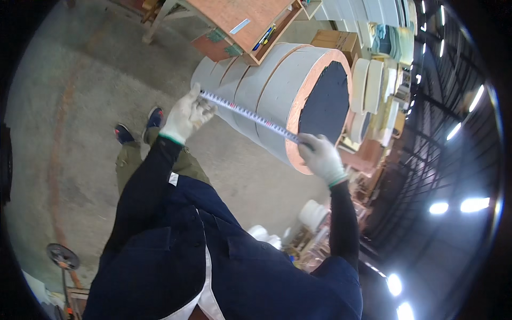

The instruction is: The person picks up a large sheet of white foam from a pile on the floor and places it onto a blue industrial cutting machine. They adjust the sheet's position, then use a tape measure to measure a cylindrical object nearby. Finally, they operate the machine's cutting mechanism to slice the foam sheet.

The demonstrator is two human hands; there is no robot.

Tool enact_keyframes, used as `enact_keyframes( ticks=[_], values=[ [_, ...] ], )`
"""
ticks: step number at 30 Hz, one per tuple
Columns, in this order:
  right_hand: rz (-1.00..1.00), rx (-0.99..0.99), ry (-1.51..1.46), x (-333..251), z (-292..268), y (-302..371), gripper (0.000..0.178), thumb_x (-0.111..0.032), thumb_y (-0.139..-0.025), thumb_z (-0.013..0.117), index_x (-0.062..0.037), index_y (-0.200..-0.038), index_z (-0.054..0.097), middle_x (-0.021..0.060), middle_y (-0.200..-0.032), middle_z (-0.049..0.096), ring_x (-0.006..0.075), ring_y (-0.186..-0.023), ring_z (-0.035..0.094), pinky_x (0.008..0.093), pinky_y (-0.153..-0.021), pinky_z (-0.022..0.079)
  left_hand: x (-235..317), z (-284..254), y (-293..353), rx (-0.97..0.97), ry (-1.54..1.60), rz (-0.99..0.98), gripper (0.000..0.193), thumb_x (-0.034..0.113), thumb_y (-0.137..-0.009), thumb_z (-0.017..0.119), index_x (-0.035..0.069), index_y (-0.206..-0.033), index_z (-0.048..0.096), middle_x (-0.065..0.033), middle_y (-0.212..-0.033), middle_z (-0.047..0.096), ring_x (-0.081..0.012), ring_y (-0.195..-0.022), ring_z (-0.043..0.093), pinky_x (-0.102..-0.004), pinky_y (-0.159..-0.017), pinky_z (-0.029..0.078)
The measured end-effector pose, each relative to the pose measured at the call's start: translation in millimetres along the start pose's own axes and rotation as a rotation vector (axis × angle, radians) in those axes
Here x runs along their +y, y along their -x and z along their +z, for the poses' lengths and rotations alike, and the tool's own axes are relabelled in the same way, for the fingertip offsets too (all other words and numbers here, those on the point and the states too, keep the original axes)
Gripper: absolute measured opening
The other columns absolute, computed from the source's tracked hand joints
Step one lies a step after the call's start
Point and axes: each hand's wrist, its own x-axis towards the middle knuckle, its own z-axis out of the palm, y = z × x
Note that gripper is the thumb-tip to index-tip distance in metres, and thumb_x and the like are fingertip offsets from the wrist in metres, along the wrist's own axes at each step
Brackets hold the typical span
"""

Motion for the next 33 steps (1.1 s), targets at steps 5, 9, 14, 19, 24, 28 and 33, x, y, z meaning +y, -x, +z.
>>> enact_keyframes(
  ticks=[5, 9, 14, 19, 24, 28, 33],
  values=[
    [0.133, 0.103, 0.493, -6, -86, -7, 0.028, -0.032, -0.087, 0.058, -0.0093, -0.089, 0.075, 0.0214, -0.076, 0.067, 0.0387, -0.074, 0.067, 0.0472, -0.072, 0.053, -2, -1, 5, 0.085, -0.377, -0.07, 0.061, 0.042, -0.094, 0.064, 0.002, -0.138, 0.049, -0.0112, -0.131, 0.053, -0.0254, -0.125, 0.047, -0.0445, -0.107, 0.039],
    [0.203, -0.015, 0.801, -25, -117, -58, 0.034, -0.032, -0.085, 0.051, -0.0103, -0.094, 0.075, 0.021, -0.088, 0.07, 0.0383, -0.086, 0.068, 0.0466, -0.083, 0.053, 15, -52, 45, 0.069, -0.42, 0.113, 0.066, 0.043, -0.098, 0.056, -0.001, -0.144, 0.039, -0.0154, -0.142, 0.047, -0.0303, -0.127, 0.051, -0.0452, -0.108, 0.04],
    [0.327, -0.141, 0.987, -54, -115, -89, 0.036, -0.03, -0.083, 0.05, -0.0082, -0.099, 0.074, 0.0212, -0.107, 0.069, 0.0366, -0.104, 0.066, 0.0441, -0.094, 0.05, 45, -161, 105, 0.194, -0.629, 0.378, 0.053, 0.03, -0.098, 0.057, 0.0, -0.141, 0.046, -0.0115, -0.138, 0.05, -0.024, -0.126, 0.053, -0.0382, -0.103, 0.044],
    [0.37, -0.232, 1.023, -60, -102, -95, 0.039, -0.029, -0.084, 0.049, -0.0055, -0.104, 0.073, 0.0226, -0.113, 0.068, 0.0389, -0.107, 0.065, 0.0447, -0.096, 0.05, 51, -203, 152, 0.37, -0.145, 0.361, 0.05, 0.028, -0.101, 0.053, 0.005, -0.143, 0.043, -0.0074, -0.138, 0.053, -0.024, -0.126, 0.053, -0.0387, -0.103, 0.041],
    [0.403, -0.215, 0.971, -46, -97, -95, 0.039, -0.029, -0.083, 0.05, -0.0039, -0.102, 0.074, 0.0238, -0.111, 0.068, 0.0389, -0.106, 0.065, 0.0446, -0.094, 0.051, 53, -202, 159, 0.475, -0.082, 0.355, 0.051, 0.028, -0.102, 0.049, 0.004, -0.146, 0.04, -0.0104, -0.145, 0.048, -0.0257, -0.13, 0.049, -0.0406, -0.106, 0.039],
    [0.422, -0.186, 0.968, -46, -98, -94, 0.039, -0.032, -0.084, 0.05, -0.007, -0.103, 0.074, 0.0212, -0.109, 0.069, 0.0385, -0.105, 0.065, 0.0443, -0.094, 0.05, 58, -196, 162, 0.431, -0.165, 0.376, 0.055, 0.03, -0.102, 0.05, 0.001, -0.147, 0.036, -0.0121, -0.147, 0.046, -0.0271, -0.131, 0.048, -0.041, -0.108, 0.038],
    [0.423, -0.185, 0.962, -46, -97, -88, 0.038, -0.032, -0.084, 0.051, -0.0085, -0.102, 0.074, 0.0189, -0.109, 0.07, 0.0375, -0.105, 0.065, 0.0436, -0.094, 0.05, 66, -193, 165, 0.503, -0.159, 0.355, 0.056, 0.03, -0.103, 0.049, -0.001, -0.147, 0.035, -0.0129, -0.147, 0.046, -0.0272, -0.132, 0.047, -0.0405, -0.109, 0.038]
  ],
)
